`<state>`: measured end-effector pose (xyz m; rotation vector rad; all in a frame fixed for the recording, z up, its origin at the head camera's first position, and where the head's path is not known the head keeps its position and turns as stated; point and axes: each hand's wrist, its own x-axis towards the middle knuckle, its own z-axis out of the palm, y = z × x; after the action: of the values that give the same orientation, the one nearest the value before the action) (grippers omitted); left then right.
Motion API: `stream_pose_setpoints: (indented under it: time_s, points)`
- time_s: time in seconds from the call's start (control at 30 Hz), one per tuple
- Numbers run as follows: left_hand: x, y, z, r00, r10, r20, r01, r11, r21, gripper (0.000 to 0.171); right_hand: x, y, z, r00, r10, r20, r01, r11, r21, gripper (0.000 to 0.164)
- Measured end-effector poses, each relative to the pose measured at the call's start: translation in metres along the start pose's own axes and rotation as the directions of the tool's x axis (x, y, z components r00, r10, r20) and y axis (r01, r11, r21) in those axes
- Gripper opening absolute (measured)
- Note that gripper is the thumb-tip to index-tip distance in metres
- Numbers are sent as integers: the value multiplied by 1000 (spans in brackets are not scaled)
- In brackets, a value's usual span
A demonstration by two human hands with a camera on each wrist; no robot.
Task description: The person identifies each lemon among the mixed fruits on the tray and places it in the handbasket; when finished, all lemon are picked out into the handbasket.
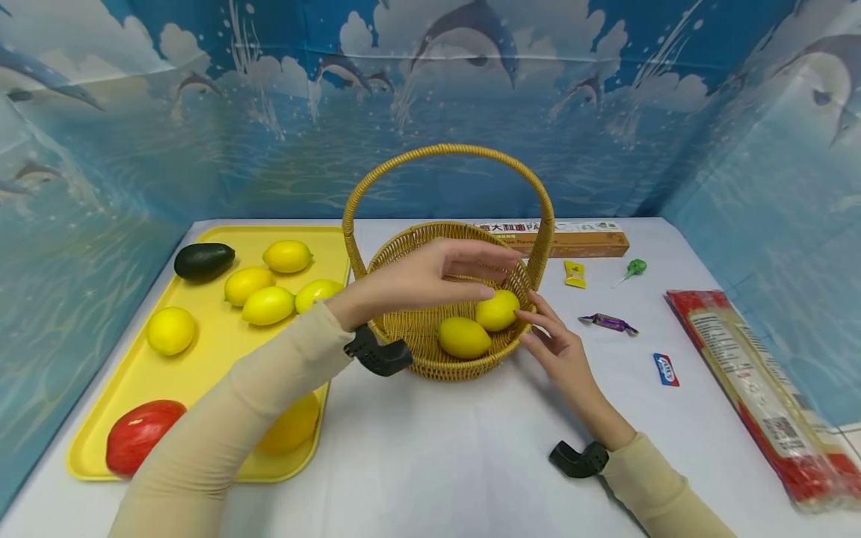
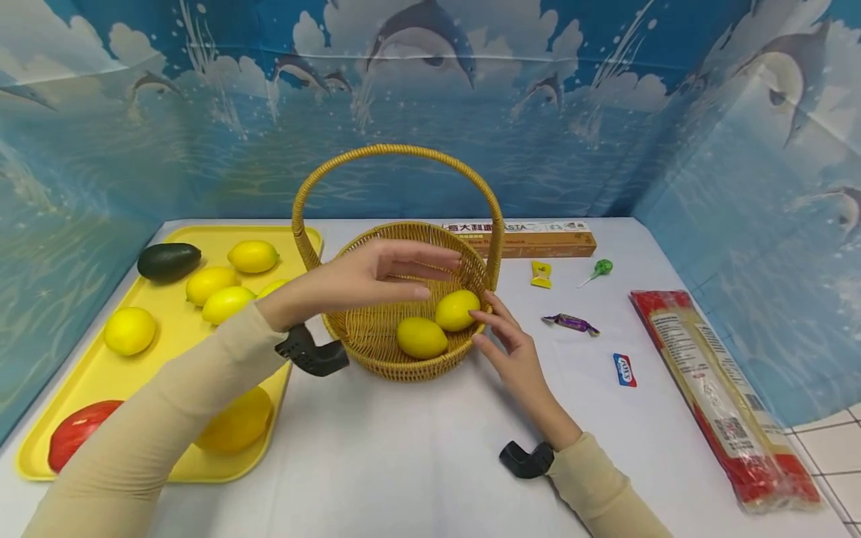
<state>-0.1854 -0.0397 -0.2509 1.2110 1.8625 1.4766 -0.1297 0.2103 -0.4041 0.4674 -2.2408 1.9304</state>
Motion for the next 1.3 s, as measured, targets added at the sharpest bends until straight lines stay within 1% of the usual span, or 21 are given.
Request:
stream_pose_setpoints:
  time_s: [0.07, 0.13, 0.2, 0.3, 0.37, 0.43, 0.5, 0.6, 0.67, 0.73, 0.8, 0.9, 0.97, 1.03, 1.1, 1.13, 1.2, 1.23, 1.3]
  points:
    - [-14, 14, -5, 999, 47, -4, -47, 999, -18, 47, 1, -1, -1, 1000, -6, -4, 6, 1000, -4, 31]
    - [-29, 27, -11, 997, 76, -19, -76, 997, -32, 46, 1, -2, -2, 1000, -11, -6, 11, 1000, -6, 31]
    - [-45, 38, -18, 995, 91, -43, -93, 995, -40, 46, 2, -2, -3, 1000, -16, -8, 16, 1000, -5, 31]
    - [-74, 52, -32, 990, 86, -116, -88, 996, -12, 44, 2, -2, -4, 1000, -19, -4, 19, 1000, -2, 31]
    - [-95, 55, -42, 981, 76, -180, -80, 997, -14, 42, 3, -2, -4, 1000, -23, -1, 23, 1000, -1, 31]
    - [-115, 54, -54, 967, 44, -249, -52, 998, -24, 41, 4, -1, -5, 1000, -28, -1, 28, 1000, -4, 31]
    - [-132, 47, -65, 952, 16, -306, -29, 999, -38, 41, 4, -1, -5, 1000, -31, -4, 31, 999, -6, 31]
    - [-150, 33, -79, 923, -55, -381, 39, 998, -51, 41, 5, 0, -6, 999, -35, -9, 35, 999, -10, 31]
    - [-158, 20, -89, 905, -103, -413, 82, 994, -68, 43, 5, 0, -6, 999, -37, -11, 37, 999, -8, 31]
    - [-164, 4, -99, 886, -163, -434, 137, 986, -92, 44, 5, 1, -6, 999, -39, -11, 39, 999, -8, 31]
    - [-166, -14, -109, 868, -232, -439, 197, 972, -124, 47, 6, 2, -6, 999, -42, -12, 42, 999, -6, 31]
    - [-164, -40, -124, 840, -343, -420, 309, 939, -150, 51, 5, 2, -5, 999, -44, -13, 44, 999, -8, 31]
    - [-162, -55, -131, 830, -392, -398, 359, 920, -158, 53, 5, 1, -4, 999, -50, -11, 50, 999, -9, 31]
    - [-159, -66, -137, 825, -424, -374, 395, 906, -154, 55, 5, 0, -3, 999, -52, -8, 52, 999, -7, 31]
    - [-155, -75, -139, 830, -436, -348, 410, 900, -148, 56, 4, 0, -2, 999, -53, -9, 53, 999, -2, 31]
    - [-153, -79, -139, 831, -443, -335, 421, 896, -140, 56, 4, 0, -2, 999, -52, -9, 52, 999, -2, 31]
    - [-149, -85, -138, 829, -466, -309, 453, 884, -117, 57, 2, 1, -1, 999, -43, -10, 43, 999, 0, 31]
    - [-147, -88, -137, 832, -472, -291, 464, 880, -101, 58, 0, 1, -1, 999, -39, -9, 39, 999, -2, 31]
    - [-144, -92, -136, 830, -495, -256, 496, 866, -64, 59, -3, 2, -1, 999, -33, -6, 33, 999, -9, 31]
